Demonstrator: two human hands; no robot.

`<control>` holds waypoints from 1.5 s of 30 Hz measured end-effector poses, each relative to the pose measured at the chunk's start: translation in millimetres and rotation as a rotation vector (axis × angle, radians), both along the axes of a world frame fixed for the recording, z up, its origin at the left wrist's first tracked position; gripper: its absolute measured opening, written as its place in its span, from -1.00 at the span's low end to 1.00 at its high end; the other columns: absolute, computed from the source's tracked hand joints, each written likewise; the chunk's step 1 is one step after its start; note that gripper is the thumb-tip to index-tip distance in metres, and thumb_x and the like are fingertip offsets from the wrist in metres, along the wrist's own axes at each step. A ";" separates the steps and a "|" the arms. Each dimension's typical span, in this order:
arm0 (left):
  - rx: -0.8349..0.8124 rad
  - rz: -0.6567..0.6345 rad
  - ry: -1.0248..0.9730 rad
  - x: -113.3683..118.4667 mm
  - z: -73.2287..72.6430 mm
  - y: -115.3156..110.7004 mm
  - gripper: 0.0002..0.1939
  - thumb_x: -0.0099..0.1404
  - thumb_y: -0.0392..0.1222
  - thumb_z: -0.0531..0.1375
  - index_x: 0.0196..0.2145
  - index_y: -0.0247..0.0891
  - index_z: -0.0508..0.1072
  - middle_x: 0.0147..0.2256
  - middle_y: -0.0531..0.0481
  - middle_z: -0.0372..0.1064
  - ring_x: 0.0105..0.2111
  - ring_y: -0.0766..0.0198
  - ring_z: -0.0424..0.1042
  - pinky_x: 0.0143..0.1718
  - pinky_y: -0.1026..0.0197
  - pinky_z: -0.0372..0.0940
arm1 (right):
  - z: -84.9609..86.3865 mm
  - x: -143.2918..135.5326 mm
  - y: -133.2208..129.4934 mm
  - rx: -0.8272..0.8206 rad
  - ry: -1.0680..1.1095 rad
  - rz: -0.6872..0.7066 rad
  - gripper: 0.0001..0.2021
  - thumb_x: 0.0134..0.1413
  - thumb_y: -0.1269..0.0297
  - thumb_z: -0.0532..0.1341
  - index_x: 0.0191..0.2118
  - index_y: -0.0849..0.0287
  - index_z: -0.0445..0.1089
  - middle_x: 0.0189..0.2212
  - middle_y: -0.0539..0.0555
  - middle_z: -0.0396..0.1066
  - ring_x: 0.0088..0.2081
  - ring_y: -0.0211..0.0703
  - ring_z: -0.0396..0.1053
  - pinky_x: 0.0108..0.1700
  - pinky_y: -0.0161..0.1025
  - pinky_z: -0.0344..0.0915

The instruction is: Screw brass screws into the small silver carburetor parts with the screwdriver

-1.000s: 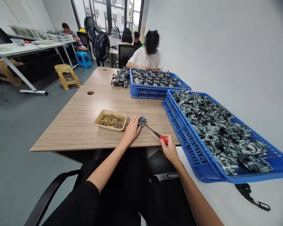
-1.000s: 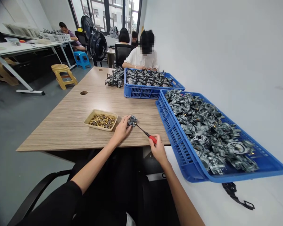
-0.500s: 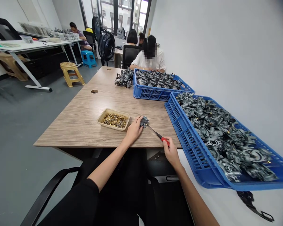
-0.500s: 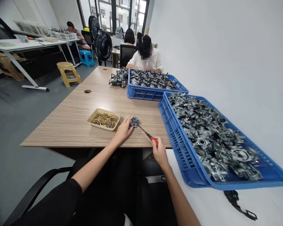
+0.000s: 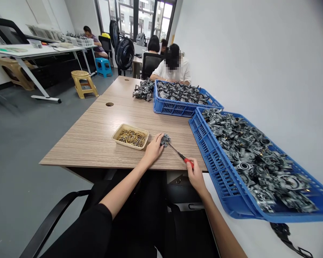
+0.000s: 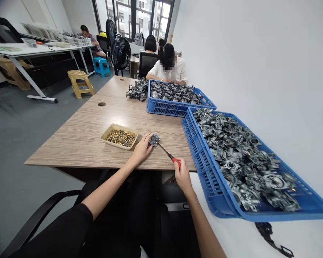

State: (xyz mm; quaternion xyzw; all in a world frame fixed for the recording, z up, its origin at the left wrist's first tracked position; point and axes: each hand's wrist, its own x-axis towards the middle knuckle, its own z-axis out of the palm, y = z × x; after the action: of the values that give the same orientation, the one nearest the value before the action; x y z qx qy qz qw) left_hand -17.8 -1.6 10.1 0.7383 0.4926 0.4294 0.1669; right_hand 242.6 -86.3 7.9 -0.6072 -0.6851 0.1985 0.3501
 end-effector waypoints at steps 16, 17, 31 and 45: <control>0.016 0.012 0.009 0.6 -2.3 1.3 -0.33 0.35 -0.37 0.13 0.37 -0.16 0.11 0.33 -0.19 0.14 0.28 0.03 0.28 0.28 -0.04 0.30 | 2.2 0.6 0.9 0.018 -0.015 -0.015 -0.69 0.40 -0.01 -0.03 -0.11 0.09 0.29 -0.36 0.05 0.38 -0.33 -0.04 0.36 -0.23 -0.16 0.30; 0.017 0.012 0.010 0.6 -2.5 1.5 -0.33 0.35 -0.37 0.13 0.37 -0.16 0.11 0.33 -0.18 0.15 0.28 0.03 0.28 0.28 -0.04 0.29 | 0.6 0.9 1.0 0.021 -0.010 -0.011 -0.69 0.39 0.00 -0.01 -0.06 0.10 0.29 -0.32 0.07 0.41 -0.32 -0.05 0.37 -0.22 -0.16 0.31; 0.020 0.006 0.010 -0.1 -4.6 3.5 -0.33 0.34 -0.39 0.11 0.37 -0.19 0.10 0.34 -0.20 0.13 0.28 0.03 0.28 0.28 -0.05 0.30 | 4.2 0.0 0.6 0.003 -0.027 -0.036 -0.71 0.38 -0.02 -0.03 -0.22 0.05 0.24 -0.47 -0.01 0.28 -0.43 -0.05 0.29 -0.33 -0.16 0.23; 0.005 -0.004 -0.008 -0.3 -5.6 4.3 -0.32 0.32 -0.43 0.09 0.37 -0.21 0.10 0.36 -0.19 0.11 0.30 0.03 0.25 0.31 -0.06 0.27 | -6.9 3.4 1.4 0.038 -0.006 -0.031 -0.72 0.32 0.05 0.08 -0.03 0.12 0.14 -0.19 0.13 0.39 -0.23 0.00 0.42 -0.15 -0.08 0.33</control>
State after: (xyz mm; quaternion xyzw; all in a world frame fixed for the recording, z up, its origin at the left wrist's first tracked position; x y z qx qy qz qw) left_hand -18.0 2.7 4.5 0.7379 0.4894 0.4333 0.1680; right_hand 246.0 -84.8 1.1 -0.6114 -0.6803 0.1784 0.3626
